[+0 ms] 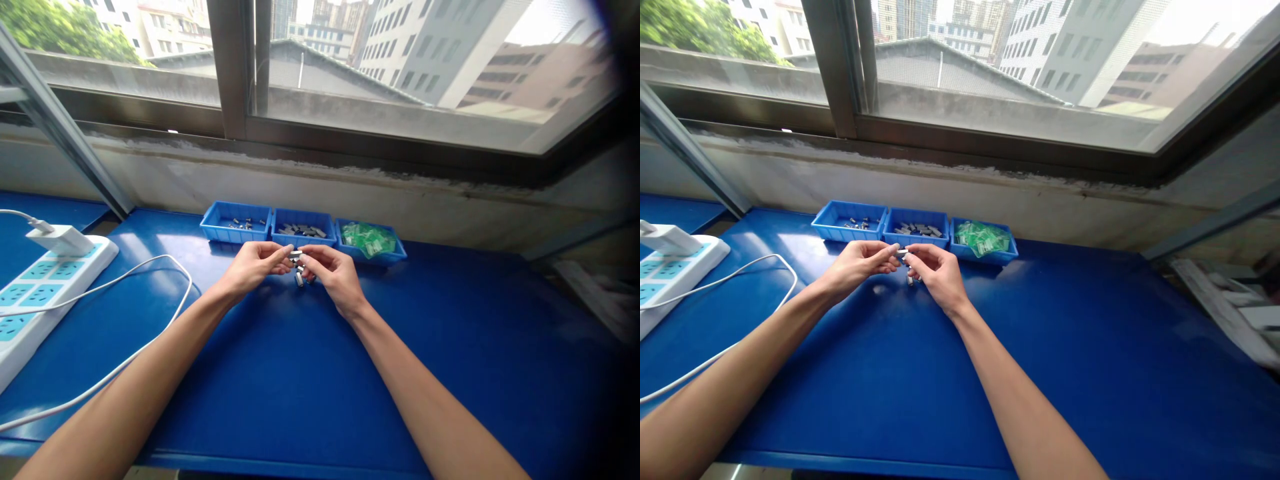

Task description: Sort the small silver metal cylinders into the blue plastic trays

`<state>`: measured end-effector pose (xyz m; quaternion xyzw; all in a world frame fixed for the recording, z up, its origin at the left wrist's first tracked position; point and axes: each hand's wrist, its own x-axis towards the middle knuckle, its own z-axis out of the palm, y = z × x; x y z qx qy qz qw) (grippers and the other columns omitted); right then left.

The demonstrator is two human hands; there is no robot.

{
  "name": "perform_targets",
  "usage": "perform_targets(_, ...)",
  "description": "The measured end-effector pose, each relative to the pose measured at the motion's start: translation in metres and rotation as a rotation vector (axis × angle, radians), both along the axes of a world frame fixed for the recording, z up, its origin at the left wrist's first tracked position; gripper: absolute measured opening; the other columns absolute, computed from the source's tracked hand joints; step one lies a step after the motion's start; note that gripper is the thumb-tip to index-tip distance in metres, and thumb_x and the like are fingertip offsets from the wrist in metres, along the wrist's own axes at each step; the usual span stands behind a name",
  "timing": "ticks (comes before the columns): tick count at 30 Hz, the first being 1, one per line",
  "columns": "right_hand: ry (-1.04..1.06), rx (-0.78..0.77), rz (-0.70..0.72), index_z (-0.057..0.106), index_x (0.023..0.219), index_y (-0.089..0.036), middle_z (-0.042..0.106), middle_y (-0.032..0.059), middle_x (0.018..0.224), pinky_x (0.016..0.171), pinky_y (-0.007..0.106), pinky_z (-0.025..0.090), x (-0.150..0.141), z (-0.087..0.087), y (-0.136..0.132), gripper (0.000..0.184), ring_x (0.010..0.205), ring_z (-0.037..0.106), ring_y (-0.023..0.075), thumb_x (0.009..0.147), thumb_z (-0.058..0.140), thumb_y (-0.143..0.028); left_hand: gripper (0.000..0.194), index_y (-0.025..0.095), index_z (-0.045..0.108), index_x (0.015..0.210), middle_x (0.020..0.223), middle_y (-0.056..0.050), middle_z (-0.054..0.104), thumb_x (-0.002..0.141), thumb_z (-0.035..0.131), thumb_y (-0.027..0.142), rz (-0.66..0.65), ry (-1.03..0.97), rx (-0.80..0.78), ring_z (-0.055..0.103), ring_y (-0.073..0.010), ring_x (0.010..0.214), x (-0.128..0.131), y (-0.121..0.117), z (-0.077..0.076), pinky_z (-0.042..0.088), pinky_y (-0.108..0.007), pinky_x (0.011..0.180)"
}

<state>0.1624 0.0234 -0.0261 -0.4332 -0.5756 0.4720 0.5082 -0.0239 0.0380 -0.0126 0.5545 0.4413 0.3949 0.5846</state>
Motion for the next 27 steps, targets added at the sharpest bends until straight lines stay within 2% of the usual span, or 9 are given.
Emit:
perform_targets(4,0.037,-0.021,0.011,0.072,0.095,-0.017,0.07,0.0019,0.07,0.058,0.027,0.052,0.001,-0.003,0.002,0.035,0.06,0.064,0.0143,0.077,0.076,-0.047,0.047,0.012,0.072,0.092,0.085,-0.009,0.074,0.078,0.073,0.057,-0.026,0.041,0.106,0.067,-0.0189,0.079,0.001,-0.002,0.003,0.054,-0.029,0.075)
perform_targets(7,0.035,-0.024,-0.011,0.072,0.092,-0.016,0.071,0.0028,0.07,0.06,0.028,0.054,0.001,-0.004,0.005,0.036,0.06,0.066,0.0153,0.075,0.077,-0.048,0.045,0.013,0.072,0.095,0.084,-0.008,0.074,0.084,0.066,0.056,0.011,0.113,0.225,0.068,-0.0196,0.078,0.002,-0.002,0.001,0.053,-0.029,0.074)
perform_targets(11,0.01,0.067,-0.208,0.071,0.091,-0.016,0.075,0.0067,0.082,0.065,0.031,0.059,-0.001,0.0,0.014,0.035,0.066,0.071,0.0182,0.075,0.076,-0.047,0.035,0.016,0.073,0.1,0.095,-0.009,0.074,0.095,0.053,0.045,0.108,0.408,0.552,0.068,-0.0213,0.087,0.002,-0.002,-0.008,0.051,-0.032,0.083)
perform_targets(14,-0.048,0.174,-0.345,0.07,0.092,-0.016,0.075,0.0075,0.082,0.066,0.032,0.06,-0.001,0.004,0.025,0.032,0.068,0.072,0.0198,0.078,0.073,-0.045,0.031,0.018,0.071,0.113,0.116,-0.011,0.069,0.098,0.05,0.035,-0.025,0.595,0.811,0.063,-0.0237,0.105,0.001,-0.002,-0.013,0.047,-0.036,0.097)
perform_targets(16,-0.132,0.234,-0.403,0.07,0.092,-0.016,0.074,0.0074,0.082,0.066,0.031,0.06,-0.001,0.004,0.031,0.029,0.068,0.072,0.0202,0.08,0.071,-0.043,0.033,0.019,0.067,0.122,0.123,-0.013,0.065,0.099,0.047,0.032,-0.14,0.678,0.909,0.059,-0.0246,0.111,0.001,-0.004,-0.014,0.046,-0.038,0.1)
perform_targets(20,-0.307,0.276,-0.463,0.072,0.094,-0.017,0.074,0.0076,0.082,0.066,0.031,0.059,-0.001,0.002,0.038,0.025,0.066,0.072,0.0202,0.083,0.067,-0.038,0.032,0.02,0.064,0.125,0.125,-0.012,0.063,0.1,0.045,0.025,-0.26,0.824,0.997,0.057,-0.0244,0.112,0.001,-0.005,-0.013,0.044,-0.042,0.104)
perform_targets(27,-0.352,0.287,-0.434,0.072,0.101,-0.018,0.075,0.0078,0.092,0.067,0.03,0.057,0.002,-0.001,0.025,0.024,0.071,0.071,0.0196,0.086,0.062,-0.034,0.026,0.018,0.067,0.115,0.122,-0.011,0.062,0.098,0.048,0.021,-0.254,0.94,1.045,0.057,-0.0242,0.109,0.002,-0.008,-0.011,0.049,-0.039,0.097)
